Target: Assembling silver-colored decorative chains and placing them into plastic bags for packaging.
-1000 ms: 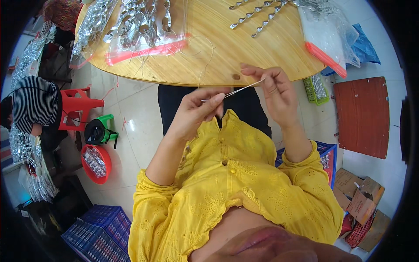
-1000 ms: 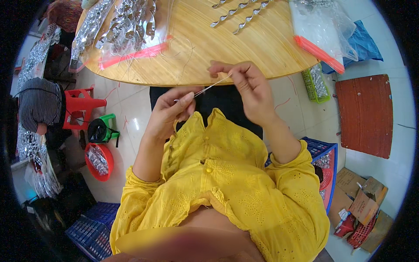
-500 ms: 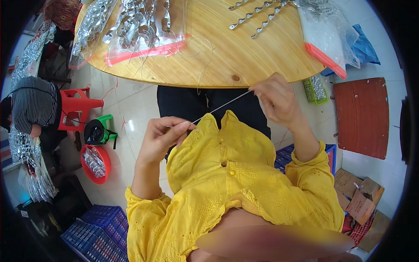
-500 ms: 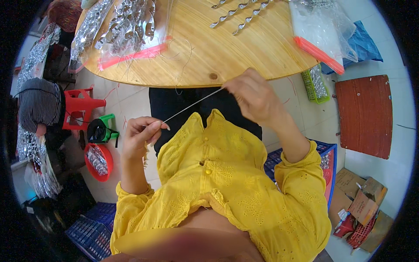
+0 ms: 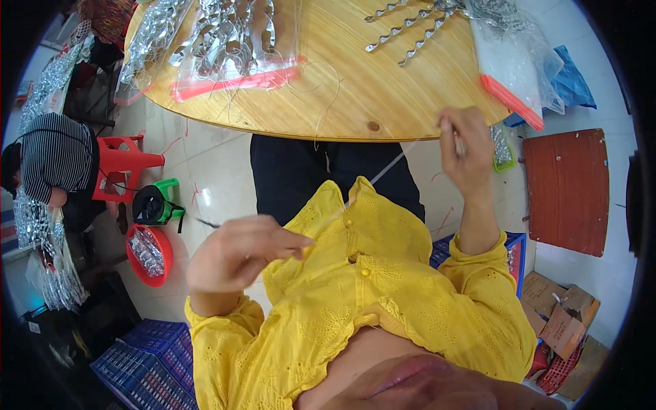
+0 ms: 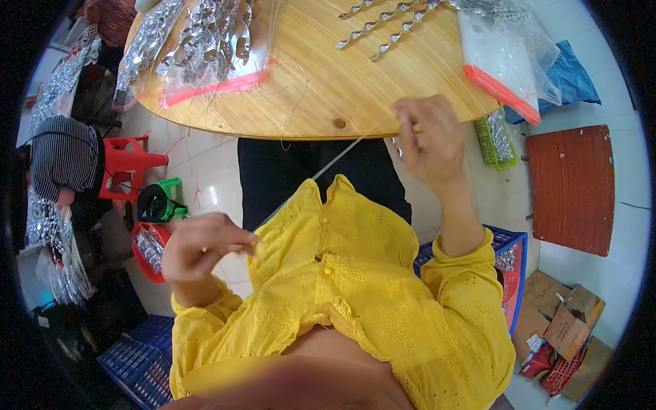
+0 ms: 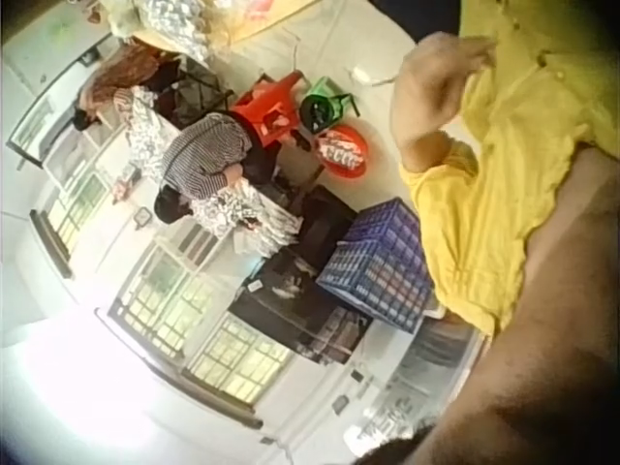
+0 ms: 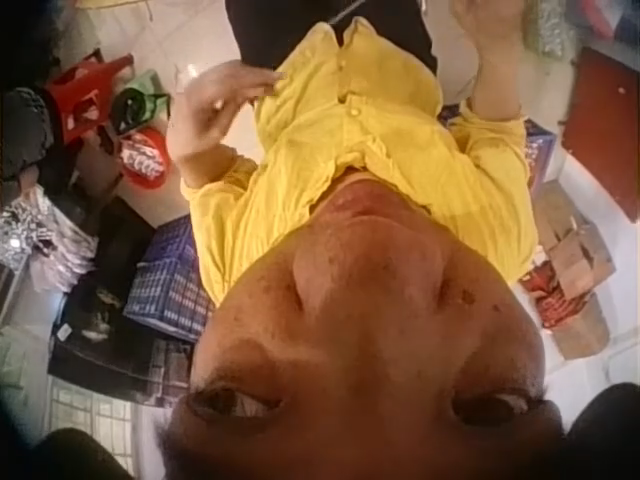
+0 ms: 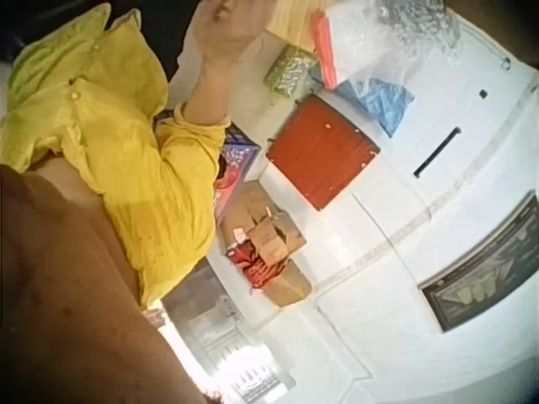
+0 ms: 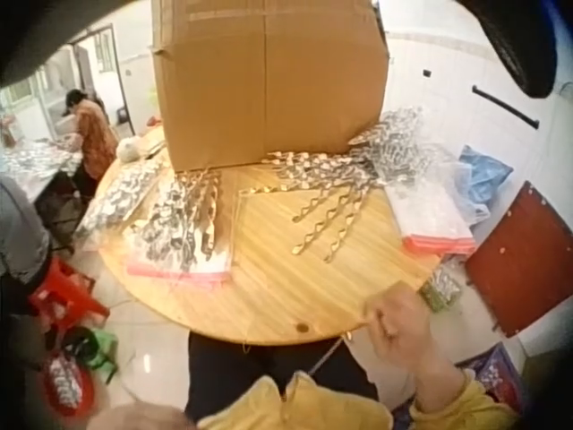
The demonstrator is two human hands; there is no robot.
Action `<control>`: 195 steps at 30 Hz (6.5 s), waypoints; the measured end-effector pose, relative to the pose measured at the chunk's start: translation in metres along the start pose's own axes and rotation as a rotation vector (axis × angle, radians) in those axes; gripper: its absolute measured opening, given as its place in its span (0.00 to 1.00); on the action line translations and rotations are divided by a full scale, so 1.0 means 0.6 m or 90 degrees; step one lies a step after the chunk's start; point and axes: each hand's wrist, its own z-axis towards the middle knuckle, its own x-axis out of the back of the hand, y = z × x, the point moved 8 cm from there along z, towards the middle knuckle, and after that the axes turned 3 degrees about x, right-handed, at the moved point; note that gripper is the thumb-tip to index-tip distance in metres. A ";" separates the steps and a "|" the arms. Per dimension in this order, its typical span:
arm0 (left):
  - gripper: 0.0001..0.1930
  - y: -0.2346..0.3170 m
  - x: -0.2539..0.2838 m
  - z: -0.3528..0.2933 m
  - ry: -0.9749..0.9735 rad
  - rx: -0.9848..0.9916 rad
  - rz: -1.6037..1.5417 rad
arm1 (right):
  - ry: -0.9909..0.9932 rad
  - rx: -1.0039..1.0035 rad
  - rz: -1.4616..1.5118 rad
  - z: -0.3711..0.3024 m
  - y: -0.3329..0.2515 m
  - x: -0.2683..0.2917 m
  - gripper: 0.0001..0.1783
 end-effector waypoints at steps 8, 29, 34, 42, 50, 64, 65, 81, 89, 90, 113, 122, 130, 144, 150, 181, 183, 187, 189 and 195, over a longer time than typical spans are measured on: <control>0.12 0.155 0.055 0.027 0.409 -0.137 0.728 | -0.096 0.234 0.156 0.005 -0.134 -0.016 0.10; 0.21 -0.136 0.269 0.124 0.514 -0.119 0.725 | -0.250 0.209 0.070 -0.011 -0.094 -0.166 0.14; 0.20 -0.108 0.232 0.092 0.540 -0.106 0.497 | -0.250 0.316 0.017 0.006 -0.120 -0.206 0.14; 0.13 -0.153 0.083 0.076 0.338 0.151 -0.093 | -0.190 -0.013 0.474 0.021 -0.068 -0.190 0.04; 0.13 -0.163 -0.022 0.100 0.254 0.213 -0.366 | -0.165 0.056 0.265 0.034 -0.073 -0.132 0.07; 0.06 -0.149 -0.023 0.128 0.262 0.148 -0.253 | -0.255 0.081 0.139 0.011 -0.066 -0.117 0.08; 0.07 -0.141 -0.028 0.136 0.233 0.150 -0.228 | -0.211 0.008 0.260 0.006 -0.050 -0.119 0.07; 0.08 -0.155 0.020 0.415 0.306 -0.021 0.653 | 0.171 -0.340 0.440 -0.038 0.061 0.059 0.06; 0.07 -0.099 0.025 0.184 0.314 0.128 0.322 | 0.154 -0.503 0.449 -0.078 0.131 -0.007 0.04; 0.07 -0.118 0.014 0.147 0.302 0.201 0.200 | 0.186 -0.509 0.470 -0.080 0.140 -0.016 0.05; 0.15 -0.185 -0.052 0.043 0.280 0.176 -0.301 | 0.005 -0.178 0.416 -0.021 -0.089 -0.190 0.03; 0.16 -0.169 -0.017 0.075 0.341 0.176 -0.495 | -0.070 -0.420 0.611 -0.024 -0.053 -0.171 0.04; 0.15 -0.167 -0.015 0.073 0.383 0.138 -0.424 | -0.043 -0.384 0.599 -0.027 -0.069 -0.165 0.03; 0.15 -0.167 -0.002 0.066 0.425 0.129 -0.451 | -0.066 -0.366 0.550 -0.027 -0.069 -0.172 0.04; 0.15 -0.170 -0.007 0.065 0.391 0.168 -0.440 | -0.004 -0.354 0.592 -0.005 -0.046 -0.161 0.05; 0.16 -0.160 -0.069 0.057 0.077 0.103 0.158 | -0.196 0.216 0.036 0.178 -0.036 -0.383 0.09; 0.13 -0.132 -0.019 0.049 0.156 0.094 0.159 | -0.157 0.254 0.033 0.187 -0.072 -0.342 0.08; 0.11 -0.126 0.080 0.029 0.423 0.064 0.160 | -0.183 0.232 -0.014 0.161 -0.074 -0.312 0.07; 0.11 -0.115 0.122 0.031 0.519 0.080 0.171 | -0.190 0.214 0.021 0.157 -0.076 -0.292 0.06; 0.19 -0.102 0.156 0.101 0.538 -0.069 0.390 | -0.306 0.073 0.150 0.134 -0.052 -0.282 0.05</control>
